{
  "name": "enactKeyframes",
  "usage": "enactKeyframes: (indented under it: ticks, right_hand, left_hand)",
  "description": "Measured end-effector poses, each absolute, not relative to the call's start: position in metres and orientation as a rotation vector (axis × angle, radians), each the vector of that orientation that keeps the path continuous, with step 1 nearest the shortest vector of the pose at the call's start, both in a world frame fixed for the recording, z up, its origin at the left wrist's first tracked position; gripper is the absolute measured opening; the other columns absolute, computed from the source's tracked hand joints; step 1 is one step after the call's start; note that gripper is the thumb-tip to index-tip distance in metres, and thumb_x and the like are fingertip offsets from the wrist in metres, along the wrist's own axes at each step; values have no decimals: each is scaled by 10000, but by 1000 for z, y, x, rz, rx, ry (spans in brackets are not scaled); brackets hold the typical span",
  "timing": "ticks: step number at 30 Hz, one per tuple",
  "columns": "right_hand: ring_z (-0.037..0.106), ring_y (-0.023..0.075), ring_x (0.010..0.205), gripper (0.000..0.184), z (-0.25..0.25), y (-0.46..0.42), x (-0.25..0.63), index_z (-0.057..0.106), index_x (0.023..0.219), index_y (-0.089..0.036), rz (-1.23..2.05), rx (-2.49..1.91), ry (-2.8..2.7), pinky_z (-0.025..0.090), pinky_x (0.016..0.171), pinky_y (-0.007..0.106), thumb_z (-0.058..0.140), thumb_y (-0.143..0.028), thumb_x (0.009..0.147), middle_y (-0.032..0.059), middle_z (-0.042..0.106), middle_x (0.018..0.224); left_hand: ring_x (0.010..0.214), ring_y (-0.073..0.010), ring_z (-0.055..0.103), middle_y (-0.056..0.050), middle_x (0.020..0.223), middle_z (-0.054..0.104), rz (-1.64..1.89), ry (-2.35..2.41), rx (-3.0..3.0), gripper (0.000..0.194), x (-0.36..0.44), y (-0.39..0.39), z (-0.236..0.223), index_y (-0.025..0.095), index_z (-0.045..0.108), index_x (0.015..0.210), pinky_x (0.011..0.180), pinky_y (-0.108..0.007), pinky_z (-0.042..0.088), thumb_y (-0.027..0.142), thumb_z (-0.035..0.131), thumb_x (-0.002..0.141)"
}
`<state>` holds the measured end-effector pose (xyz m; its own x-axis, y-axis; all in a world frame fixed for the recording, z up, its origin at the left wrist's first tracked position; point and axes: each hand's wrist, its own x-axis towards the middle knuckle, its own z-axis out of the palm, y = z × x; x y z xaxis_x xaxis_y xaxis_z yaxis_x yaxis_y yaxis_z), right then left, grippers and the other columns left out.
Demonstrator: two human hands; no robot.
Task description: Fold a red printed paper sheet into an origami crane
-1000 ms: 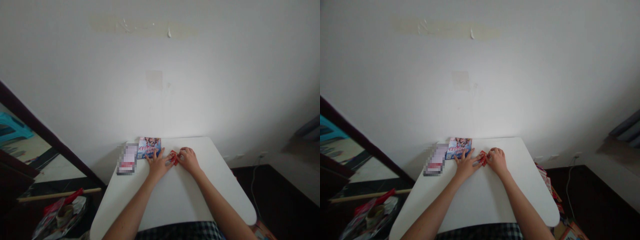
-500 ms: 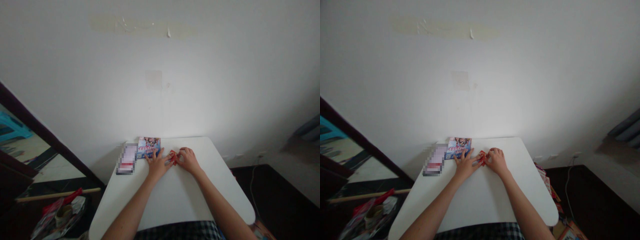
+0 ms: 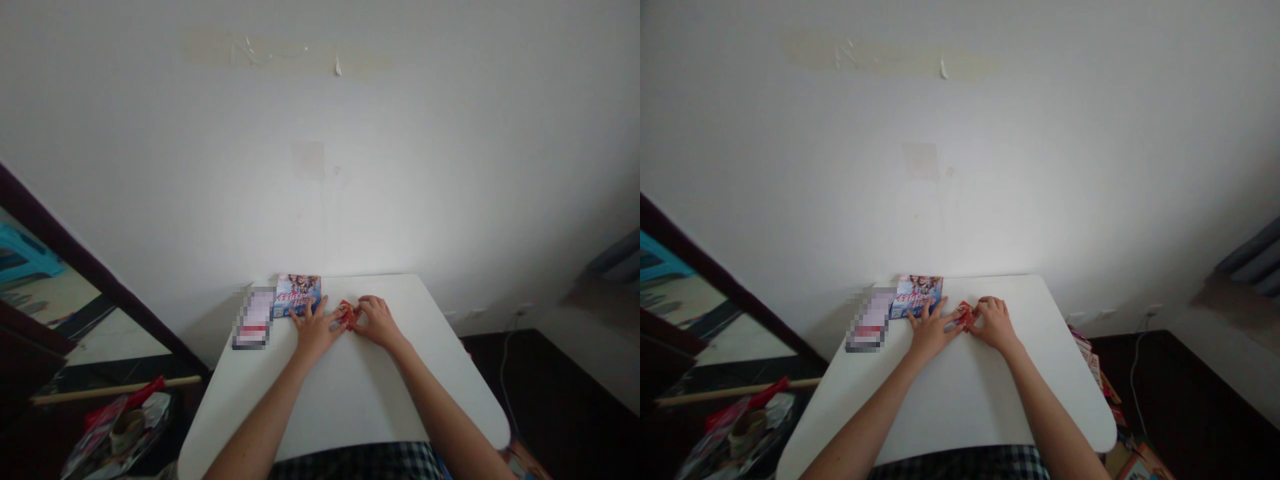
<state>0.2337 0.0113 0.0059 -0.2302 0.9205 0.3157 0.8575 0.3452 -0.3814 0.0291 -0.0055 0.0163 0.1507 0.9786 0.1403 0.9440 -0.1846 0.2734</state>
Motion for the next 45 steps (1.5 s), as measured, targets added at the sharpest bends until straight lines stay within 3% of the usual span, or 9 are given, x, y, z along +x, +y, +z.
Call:
enactKeyframes:
  ticks: [16,22,32,38,45]
  right_hand:
    - [482,273,1258,456,3,13,244,674,1126,-276,240,-1491,-2167,367,1084,475,775,-503,744,78,576,1322]
    - [500,241,1216,176,3,16,238,709,993,-305,220,-1575,-2057,380,1033,448,641,-437,899,34,623,1257]
    - [513,242,1167,131,6,12,227,697,898,-271,137,-1610,-2015,392,1010,422,675,-397,869,34,635,1202]
    - [508,250,1212,283,5,13,235,709,1024,-292,177,-1559,-2070,396,1044,423,750,-431,781,46,621,1245]
    - [477,268,1254,488,1,12,238,617,1300,-387,152,-1507,-2146,365,1080,473,715,-444,825,50,592,1319]
  left_hand:
    - [1486,-410,219,72,1619,344,451,1906,2329,409,27,-6,14,629,550,1272,1087,-825,10,672,512,868]
    - [1484,-396,236,66,1617,347,471,1900,2316,407,27,-7,16,630,555,1266,1102,-812,7,681,512,864]
    - [1486,-393,220,85,1617,343,430,1931,2315,409,29,-6,15,628,544,1277,1103,-814,24,673,504,873]
    - [1477,-392,241,62,1614,351,455,1918,2345,415,28,-6,13,635,533,1284,1082,-831,31,683,491,874]
    - [1461,-391,262,9,1600,380,431,1939,2341,500,28,-7,16,591,484,1363,1105,-805,49,651,529,869]
